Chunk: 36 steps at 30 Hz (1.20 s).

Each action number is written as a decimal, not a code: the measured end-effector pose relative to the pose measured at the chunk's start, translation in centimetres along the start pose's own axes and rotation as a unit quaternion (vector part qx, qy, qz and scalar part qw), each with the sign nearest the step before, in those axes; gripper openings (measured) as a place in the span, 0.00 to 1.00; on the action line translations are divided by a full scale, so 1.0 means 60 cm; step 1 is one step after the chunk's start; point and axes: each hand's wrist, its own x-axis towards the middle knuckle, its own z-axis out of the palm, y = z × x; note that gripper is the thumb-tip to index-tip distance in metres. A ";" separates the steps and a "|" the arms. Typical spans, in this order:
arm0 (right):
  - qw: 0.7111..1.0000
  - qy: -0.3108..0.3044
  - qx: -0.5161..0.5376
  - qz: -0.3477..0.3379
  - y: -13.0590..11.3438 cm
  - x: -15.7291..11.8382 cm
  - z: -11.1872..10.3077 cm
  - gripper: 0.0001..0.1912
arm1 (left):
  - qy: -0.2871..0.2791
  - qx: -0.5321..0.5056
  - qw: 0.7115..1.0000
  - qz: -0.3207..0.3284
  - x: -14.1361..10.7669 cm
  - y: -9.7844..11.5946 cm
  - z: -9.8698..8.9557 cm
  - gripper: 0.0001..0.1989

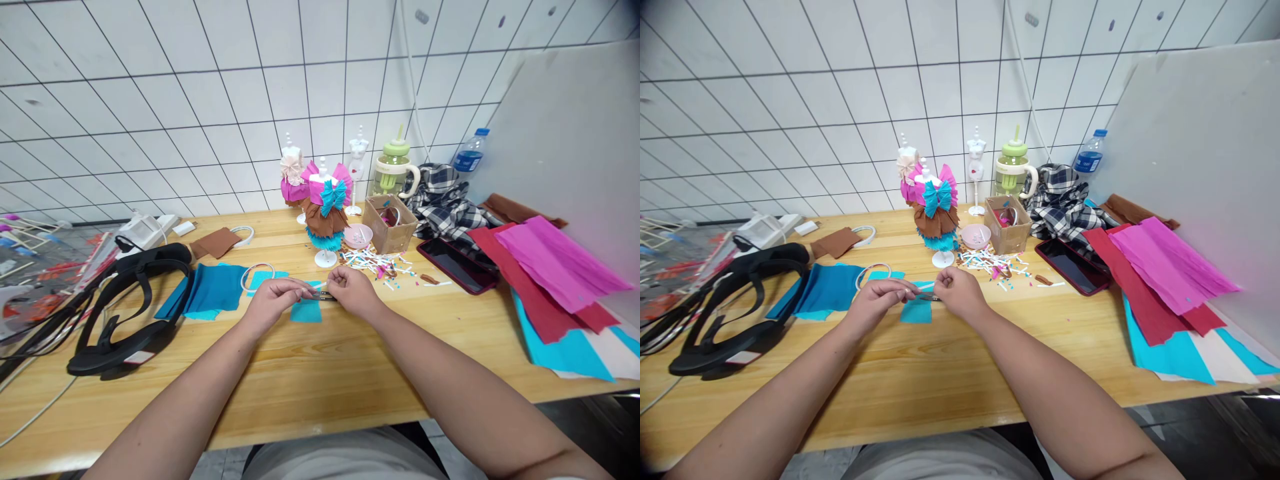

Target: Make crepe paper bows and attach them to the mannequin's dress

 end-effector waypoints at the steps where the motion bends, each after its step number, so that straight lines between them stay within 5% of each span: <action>1: 1.000 0.002 -0.004 0.002 0.003 0.002 0.000 0.03 | -0.001 -0.009 1.000 -0.001 0.000 -0.003 -0.001 0.08; 7: 0.993 0.028 -0.114 -0.003 0.013 0.016 -0.030 0.04 | 0.020 -0.054 0.998 -0.004 -0.003 -0.012 -0.009 0.09; 11: 0.932 0.097 -0.347 -0.024 0.013 0.021 -0.083 0.13 | 0.032 -0.061 0.998 -0.014 -0.004 -0.012 -0.013 0.09; 15: 0.896 0.133 -0.422 -0.029 0.015 0.024 -0.114 0.24 | 0.024 -0.061 0.998 -0.013 -0.003 -0.009 -0.010 0.09; 20: 0.928 0.150 -0.253 -0.229 -0.009 0.003 -0.079 0.21 | 0.006 -0.059 0.998 -0.024 -0.001 -0.003 -0.004 0.08; 24: 0.926 0.017 -0.119 -0.358 -0.028 -0.021 -0.031 0.18 | -0.016 -0.053 0.998 -0.020 -0.002 -0.009 -0.006 0.08; 27: 0.929 -0.028 -0.077 -0.362 -0.027 -0.026 -0.008 0.16 | -0.026 -0.036 0.999 -0.025 -0.002 -0.013 -0.009 0.08; 36: 0.954 -0.003 -0.021 -0.300 -0.020 -0.023 -0.002 0.04 | -0.058 -0.010 0.998 -0.027 -0.002 0.005 -0.001 0.08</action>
